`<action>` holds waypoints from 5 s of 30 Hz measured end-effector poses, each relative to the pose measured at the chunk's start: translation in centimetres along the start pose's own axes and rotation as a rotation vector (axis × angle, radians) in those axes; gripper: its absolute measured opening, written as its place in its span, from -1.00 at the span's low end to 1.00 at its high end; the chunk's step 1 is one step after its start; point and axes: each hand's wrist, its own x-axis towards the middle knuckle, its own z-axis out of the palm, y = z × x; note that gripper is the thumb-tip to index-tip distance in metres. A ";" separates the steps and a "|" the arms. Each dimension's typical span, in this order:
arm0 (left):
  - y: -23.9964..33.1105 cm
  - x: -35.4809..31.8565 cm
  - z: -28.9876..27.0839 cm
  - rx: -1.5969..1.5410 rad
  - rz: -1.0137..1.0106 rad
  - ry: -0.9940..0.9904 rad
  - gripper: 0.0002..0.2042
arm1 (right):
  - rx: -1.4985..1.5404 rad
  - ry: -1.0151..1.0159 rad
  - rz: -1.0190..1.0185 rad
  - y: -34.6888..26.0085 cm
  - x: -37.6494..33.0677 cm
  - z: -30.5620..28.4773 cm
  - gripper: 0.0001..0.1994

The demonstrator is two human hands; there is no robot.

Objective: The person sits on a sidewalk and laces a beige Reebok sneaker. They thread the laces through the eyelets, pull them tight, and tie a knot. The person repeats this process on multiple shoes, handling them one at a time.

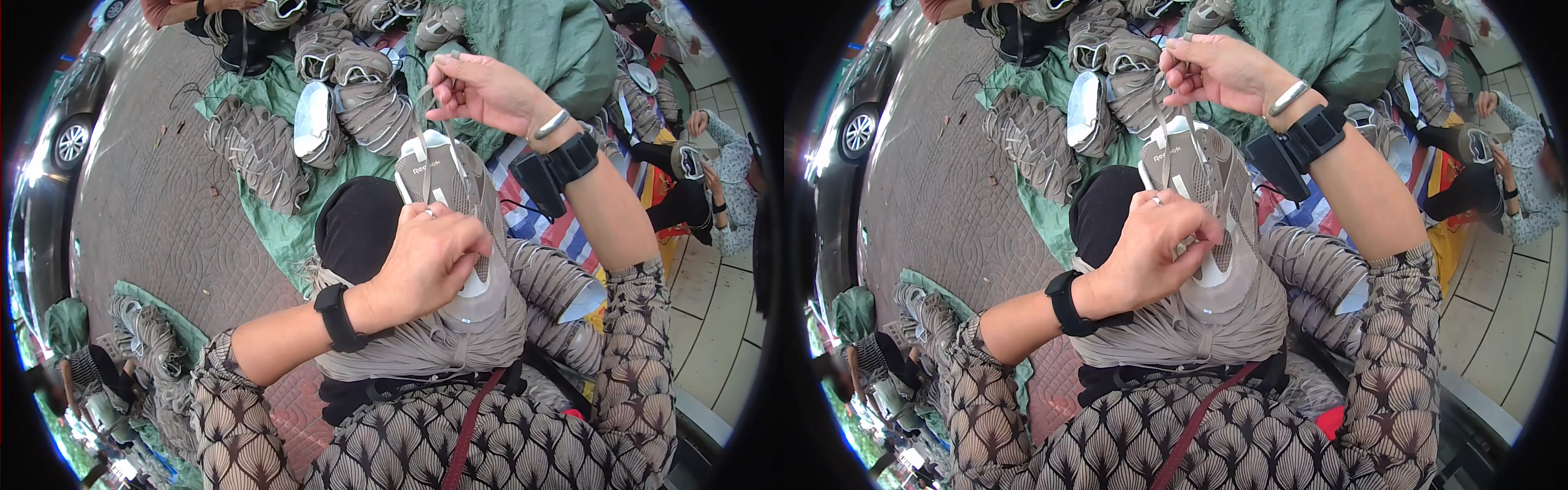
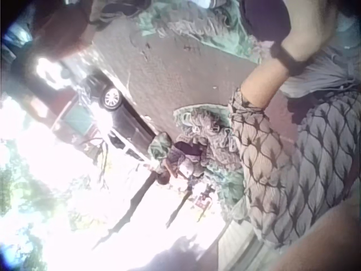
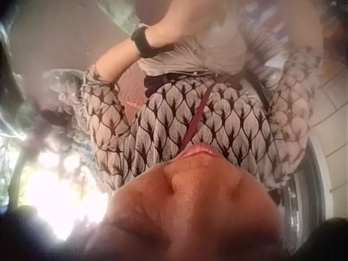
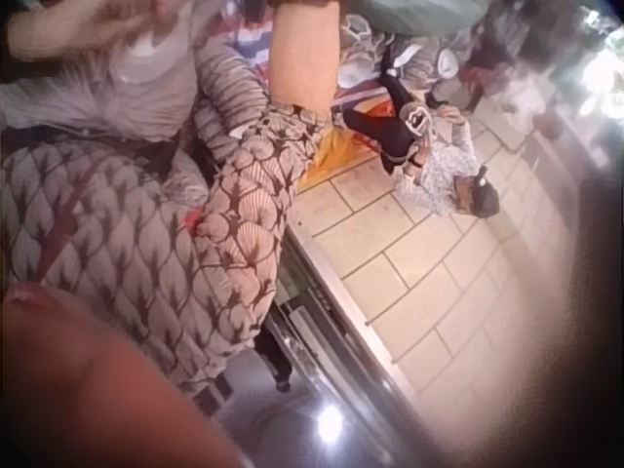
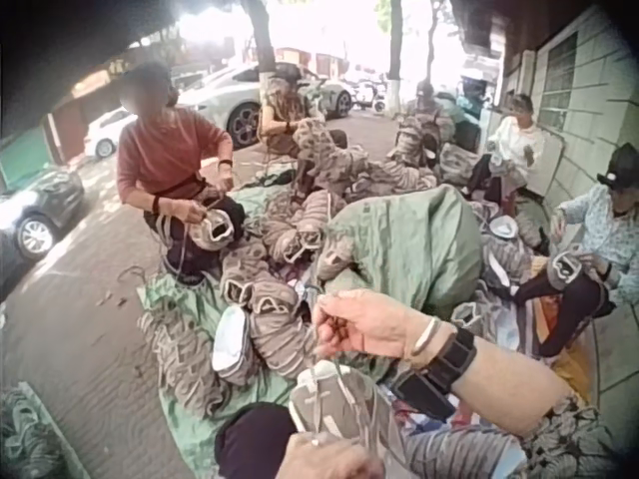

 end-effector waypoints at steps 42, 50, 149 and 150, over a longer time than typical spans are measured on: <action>-16.0 -24.9 -25.2 -1.263 -0.665 1.187 -0.57 | 0.679 0.740 -0.538 1.6 -34.0 -24.9 -0.71; -22.9 -40.1 -20.5 -1.013 -1.286 1.605 -0.64 | 0.426 1.236 -0.285 8.4 -46.6 -31.1 -0.81; -10.9 10.3 -9.8 -0.340 -0.164 0.447 -0.68 | -0.142 0.208 -0.042 -1.7 4.8 3.2 -0.79; -9.1 10.6 -10.1 -0.517 -0.274 0.396 -0.60 | -0.244 0.187 -0.169 -2.6 6.3 0.6 -0.78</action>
